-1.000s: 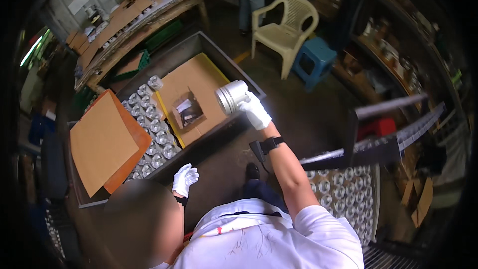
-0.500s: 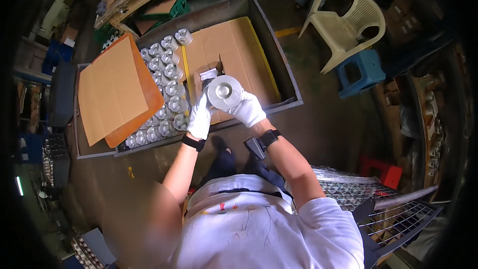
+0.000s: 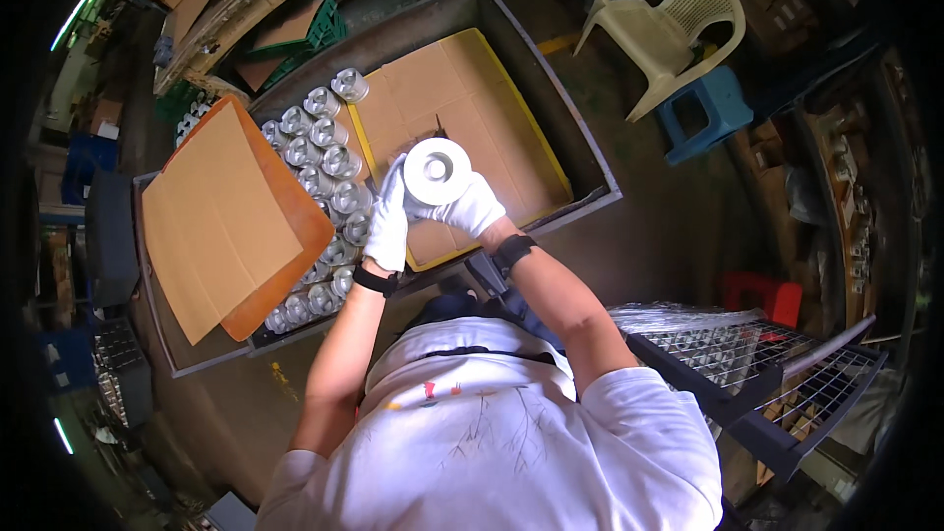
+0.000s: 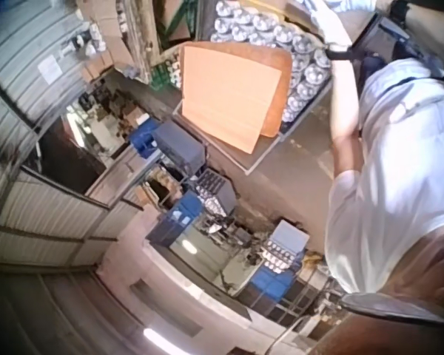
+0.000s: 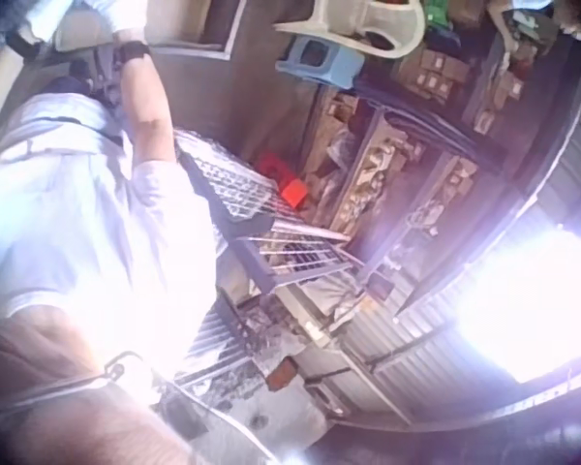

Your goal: Sorting and transferring metal pistons from a pallet to a crate, and marking one with a marker.

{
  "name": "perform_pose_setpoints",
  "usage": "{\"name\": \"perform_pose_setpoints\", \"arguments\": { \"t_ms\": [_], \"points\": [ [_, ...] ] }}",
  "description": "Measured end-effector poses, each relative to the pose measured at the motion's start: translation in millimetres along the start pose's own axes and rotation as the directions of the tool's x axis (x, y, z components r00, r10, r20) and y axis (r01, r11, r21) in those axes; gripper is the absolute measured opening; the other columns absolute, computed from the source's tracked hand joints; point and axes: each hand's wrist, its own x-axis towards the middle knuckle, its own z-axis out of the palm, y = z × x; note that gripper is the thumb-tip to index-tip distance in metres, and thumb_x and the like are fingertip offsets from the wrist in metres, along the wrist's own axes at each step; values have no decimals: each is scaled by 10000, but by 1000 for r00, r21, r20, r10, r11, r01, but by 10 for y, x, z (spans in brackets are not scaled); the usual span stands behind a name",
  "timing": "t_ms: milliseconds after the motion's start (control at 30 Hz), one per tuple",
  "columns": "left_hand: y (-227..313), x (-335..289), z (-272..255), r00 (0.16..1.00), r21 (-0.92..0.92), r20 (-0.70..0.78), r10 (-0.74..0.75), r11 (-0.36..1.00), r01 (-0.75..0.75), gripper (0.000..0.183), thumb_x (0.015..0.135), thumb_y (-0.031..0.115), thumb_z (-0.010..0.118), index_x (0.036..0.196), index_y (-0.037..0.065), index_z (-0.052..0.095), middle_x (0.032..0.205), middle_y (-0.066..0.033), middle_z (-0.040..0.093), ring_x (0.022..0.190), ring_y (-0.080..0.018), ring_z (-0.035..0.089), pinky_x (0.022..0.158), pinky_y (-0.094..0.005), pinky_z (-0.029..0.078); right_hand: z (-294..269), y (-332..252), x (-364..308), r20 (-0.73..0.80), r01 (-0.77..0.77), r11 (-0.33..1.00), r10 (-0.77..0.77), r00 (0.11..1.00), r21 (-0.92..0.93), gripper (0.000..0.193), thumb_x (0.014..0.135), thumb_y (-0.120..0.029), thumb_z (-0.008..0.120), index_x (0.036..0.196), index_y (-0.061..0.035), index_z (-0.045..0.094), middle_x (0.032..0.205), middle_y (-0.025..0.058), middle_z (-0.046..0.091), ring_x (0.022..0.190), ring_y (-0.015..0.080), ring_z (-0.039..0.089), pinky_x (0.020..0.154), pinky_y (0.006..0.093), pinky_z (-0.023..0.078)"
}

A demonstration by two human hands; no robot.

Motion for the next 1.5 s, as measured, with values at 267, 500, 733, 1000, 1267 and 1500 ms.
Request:
{"name": "perform_pose_setpoints", "arguments": {
  "t_ms": [267,500,733,1000,1267,1500],
  "points": [
    [-571,-25,-390,996,-34,-16,-84,996,83,425,1015,108,323,1431,28,360,1444,-114,427,1343,-212,387,1127,-327,295,434,-258,224,86,-149,978,137,987,146,474,808,-210,749,1234,-110,567,1182,41,628,1105,193,574,1018,342,451],
    [-723,42,-622,965,-277,-22,-262,929,246,369,998,115,382,1347,49,483,1399,-142,476,1278,-259,473,1074,-350,377,575,217,424,185,-122,982,94,978,144,508,880,-396,621,1300,-128,519,1250,35,607,1160,178,562,1022,353,453],
    [-715,193,-1059,912,-301,120,-391,861,409,418,976,122,443,1383,30,460,1339,-96,541,1241,-183,496,1047,-328,390,202,287,896,610,29,985,83,788,-171,285,657,-31,821,924,-55,723,892,37,722,828,140,665,791,301,550],
    [-925,-68,-527,649,-687,559,-517,149,711,319,957,182,577,1240,36,552,1135,-48,619,1044,-138,601,907,-275,481,296,833,734,774,-672,728,501,388,-134,344,896,-309,631,1058,-8,667,954,23,670,876,115,577,785,267,472],
    [-1066,-206,-258,545,-554,590,-596,193,810,384,928,218,603,1230,-16,565,1150,-90,643,1072,-144,584,926,-276,460,-80,675,499,770,-431,884,400,498,-181,359,883,-277,638,1094,12,661,1039,88,692,935,189,620,869,332,472],
    [-1083,-29,-114,540,-363,659,-523,407,838,517,811,353,735,1148,-18,607,1003,-62,676,855,-117,609,807,-287,488,-178,1332,424,917,-349,937,127,379,15,296,919,-223,571,1104,-7,651,1075,93,676,959,192,596,891,326,468]
  ]
}}
